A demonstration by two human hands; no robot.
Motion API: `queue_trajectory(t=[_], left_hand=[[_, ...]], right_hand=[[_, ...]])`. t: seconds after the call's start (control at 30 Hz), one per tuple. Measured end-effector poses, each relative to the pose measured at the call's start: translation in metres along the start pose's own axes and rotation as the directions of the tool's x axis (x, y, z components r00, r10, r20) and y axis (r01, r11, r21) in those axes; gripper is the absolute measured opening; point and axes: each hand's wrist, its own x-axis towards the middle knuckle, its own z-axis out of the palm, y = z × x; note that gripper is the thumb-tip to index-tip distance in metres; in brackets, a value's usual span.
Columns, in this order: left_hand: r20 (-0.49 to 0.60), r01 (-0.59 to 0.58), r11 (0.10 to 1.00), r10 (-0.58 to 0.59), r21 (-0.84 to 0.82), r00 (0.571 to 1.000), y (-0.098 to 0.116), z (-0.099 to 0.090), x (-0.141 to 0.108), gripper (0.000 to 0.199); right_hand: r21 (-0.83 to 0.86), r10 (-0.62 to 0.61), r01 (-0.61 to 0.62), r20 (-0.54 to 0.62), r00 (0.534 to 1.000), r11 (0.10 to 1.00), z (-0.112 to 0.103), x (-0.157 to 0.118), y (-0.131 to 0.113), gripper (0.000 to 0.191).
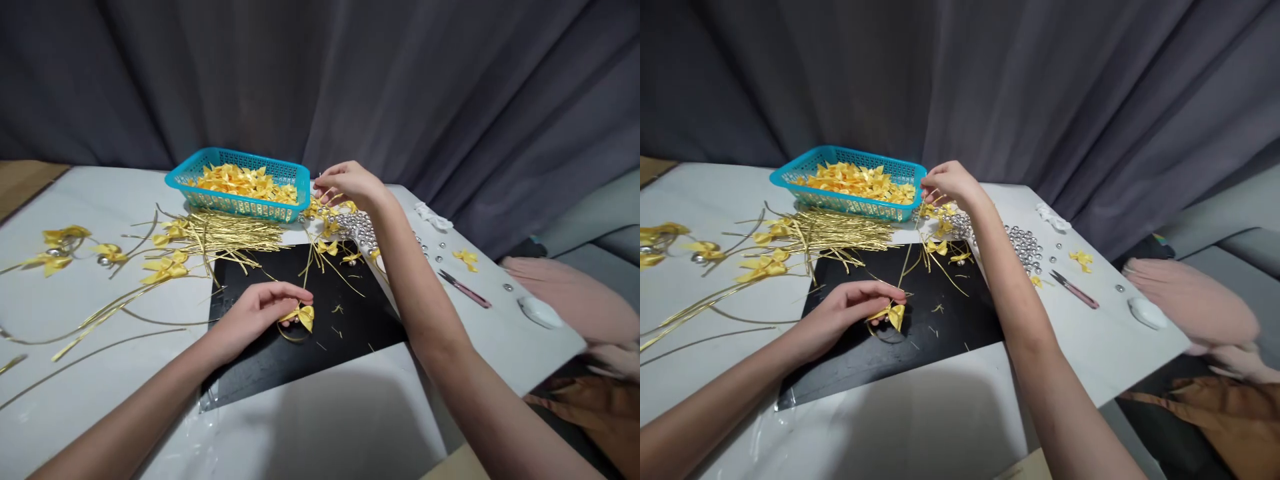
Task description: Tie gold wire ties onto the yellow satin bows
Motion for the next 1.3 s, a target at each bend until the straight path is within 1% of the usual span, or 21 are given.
queue_trajectory(t=[0.07, 0.17, 0.27, 0.3, 0.37, 0.43, 0.5, 0.57, 0.63, 0.7, 0.73, 0.83, 0.9, 0.93, 1.03, 1.1, 1.13, 1.2, 1.3], left_hand=[[0.013, -0.004, 1.000, 0.003, 0.020, 1.000, 0.000, 0.000, -0.001, 0.021], [-0.018, -0.041, 0.996, 0.042, 0.078, 0.999, 0.003, 0.003, -0.003, 0.019], [-0.035, -0.085, 0.989, 0.090, 0.123, 0.995, 0.006, 0.006, -0.003, 0.015], [-0.036, -0.075, 0.991, 0.080, 0.115, 0.996, 0.006, 0.006, -0.004, 0.014], [-0.033, -0.020, 0.998, 0.022, 0.061, 0.999, 0.005, 0.006, -0.004, 0.012], [-0.023, 0.038, 0.999, -0.038, -0.006, 0.999, 0.004, 0.005, -0.004, 0.013], [-0.015, 0.070, 0.996, -0.071, -0.056, 0.997, 0.004, 0.004, -0.004, 0.015], [-0.015, 0.080, 0.994, -0.081, -0.073, 0.997, 0.004, 0.004, -0.004, 0.016], [-0.014, 0.083, 0.994, -0.084, -0.073, 0.996, 0.004, 0.003, -0.004, 0.017], [-0.002, 0.084, 0.993, -0.084, -0.083, 0.996, 0.004, 0.003, -0.004, 0.019], [0.003, 0.084, 0.992, -0.084, -0.092, 0.996, 0.004, 0.002, -0.005, 0.020], [0.004, 0.089, 0.989, -0.089, -0.120, 0.996, 0.002, 0.000, -0.006, 0.023], [-0.010, 0.109, 0.987, -0.111, -0.118, 0.994, 0.001, 0.000, -0.006, 0.024], [-0.017, 0.123, 0.986, -0.126, -0.109, 0.992, 0.001, 0.000, -0.006, 0.025], [-0.057, 0.139, 0.987, -0.143, -0.076, 0.988, 0.003, 0.002, -0.007, 0.025], [-0.078, 0.144, 0.988, -0.148, -0.053, 0.986, 0.006, 0.005, -0.008, 0.023], [-0.130, 0.129, 0.991, -0.134, -0.048, 0.982, 0.007, 0.007, -0.008, 0.022], [-0.191, 0.121, 0.992, -0.123, -0.023, 0.974, 0.008, 0.009, -0.009, 0.026], [-0.249, 0.134, 0.991, -0.127, 0.014, 0.960, 0.007, 0.011, -0.010, 0.030]], right_hand=[[0.024, 0.023, -0.024, 0.036, 0.999, 0.999, -0.005, 0.001, 0.004, 0.015], [0.022, 0.066, -0.068, 0.088, 0.994, 0.997, -0.009, 0.001, 0.011, 0.016], [0.031, 0.083, -0.087, 0.116, 0.990, 0.996, -0.012, 0.000, 0.020, 0.014], [0.044, 0.085, -0.091, 0.124, 0.989, 0.995, -0.014, -0.001, 0.023, 0.013], [0.061, 0.097, -0.106, 0.142, 0.985, 0.992, -0.021, -0.007, 0.028, 0.012], [0.028, 0.121, -0.127, 0.153, 0.981, 0.992, -0.033, -0.018, 0.032, 0.014], [-0.069, 0.141, -0.134, 0.107, 0.984, 0.989, -0.048, -0.038, 0.038, 0.019], [-0.229, 0.134, -0.135, -0.021, 0.991, 0.964, -0.064, -0.065, 0.045, 0.021], [-0.379, 0.144, -0.175, -0.109, 0.984, 0.909, -0.078, -0.094, 0.055, 0.020], [-0.470, 0.141, -0.228, -0.215, 0.966, 0.853, -0.088, -0.122, 0.067, 0.016], [-0.502, 0.140, -0.238, -0.226, 0.964, 0.831, -0.091, -0.134, 0.073, 0.015], [-0.560, 0.146, -0.281, -0.274, 0.950, 0.779, -0.098, -0.162, 0.094, 0.017], [-0.585, 0.103, -0.297, -0.342, 0.934, 0.755, -0.105, -0.179, 0.108, 0.020], [-0.583, 0.083, -0.314, -0.388, 0.918, 0.749, -0.110, -0.188, 0.115, 0.022], [-0.562, 0.083, -0.376, -0.476, 0.875, 0.737, -0.130, -0.214, 0.134, 0.023], [-0.595, 0.070, -0.419, -0.519, 0.852, 0.686, -0.144, -0.230, 0.146, 0.023], [-0.611, 0.059, -0.431, -0.532, 0.845, 0.664, -0.150, -0.236, 0.151, 0.024], [-0.619, 0.043, -0.439, -0.547, 0.836, 0.651, -0.156, -0.243, 0.159, 0.026], [-0.620, 0.039, -0.421, -0.532, 0.846, 0.662, -0.156, -0.241, 0.164, 0.028]])
